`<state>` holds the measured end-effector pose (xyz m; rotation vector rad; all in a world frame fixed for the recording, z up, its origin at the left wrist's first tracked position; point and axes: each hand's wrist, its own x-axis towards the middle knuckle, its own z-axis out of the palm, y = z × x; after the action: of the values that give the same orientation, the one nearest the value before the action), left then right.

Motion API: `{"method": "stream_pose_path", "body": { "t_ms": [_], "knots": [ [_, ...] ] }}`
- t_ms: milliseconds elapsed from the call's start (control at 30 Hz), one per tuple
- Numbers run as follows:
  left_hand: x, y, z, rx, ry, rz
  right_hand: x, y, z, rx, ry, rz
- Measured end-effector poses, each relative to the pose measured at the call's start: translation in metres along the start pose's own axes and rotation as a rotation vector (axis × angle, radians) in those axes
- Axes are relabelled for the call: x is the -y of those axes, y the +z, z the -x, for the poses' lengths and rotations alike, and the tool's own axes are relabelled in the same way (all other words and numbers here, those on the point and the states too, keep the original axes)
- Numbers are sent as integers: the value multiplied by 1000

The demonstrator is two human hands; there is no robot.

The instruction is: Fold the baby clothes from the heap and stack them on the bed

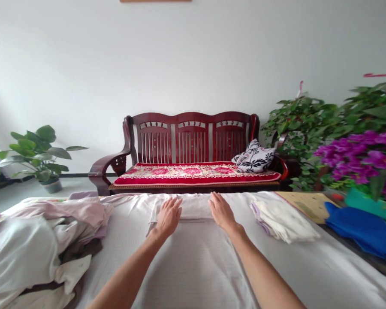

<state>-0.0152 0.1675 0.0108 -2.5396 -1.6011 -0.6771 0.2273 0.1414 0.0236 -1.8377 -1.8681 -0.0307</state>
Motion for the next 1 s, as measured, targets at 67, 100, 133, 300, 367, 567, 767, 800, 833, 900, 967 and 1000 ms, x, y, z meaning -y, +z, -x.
{"method": "stream_pose_path", "body": {
  "t_ms": [67,100,133,300,367,567,767,800,833,900,967,1000],
  "knots": [
    [-10,9,-1,82,18,16,19,11,-11,92,-61,59],
    [-13,13,0,114,25,12,26,17,-14,147,-69,78],
    [-14,17,1,135,33,4,31,23,-15,206,-62,94],
    [7,20,13,154,57,-57,13,42,-8,335,45,144],
    [22,16,18,163,35,-77,-5,41,-5,309,76,149],
    [47,3,30,177,-67,-112,-36,26,-2,231,163,215],
    [29,5,44,92,37,-121,3,25,21,140,-68,170],
    [29,4,49,105,50,-109,9,26,27,167,-122,147],
    [31,3,54,123,49,-103,12,26,33,194,-164,131],
    [39,-2,65,158,28,-102,12,24,43,237,-200,129],
    [49,-10,76,179,15,-114,6,19,50,248,-175,153],
    [52,-14,81,180,7,-125,3,15,52,245,-149,169]
  ]
}}
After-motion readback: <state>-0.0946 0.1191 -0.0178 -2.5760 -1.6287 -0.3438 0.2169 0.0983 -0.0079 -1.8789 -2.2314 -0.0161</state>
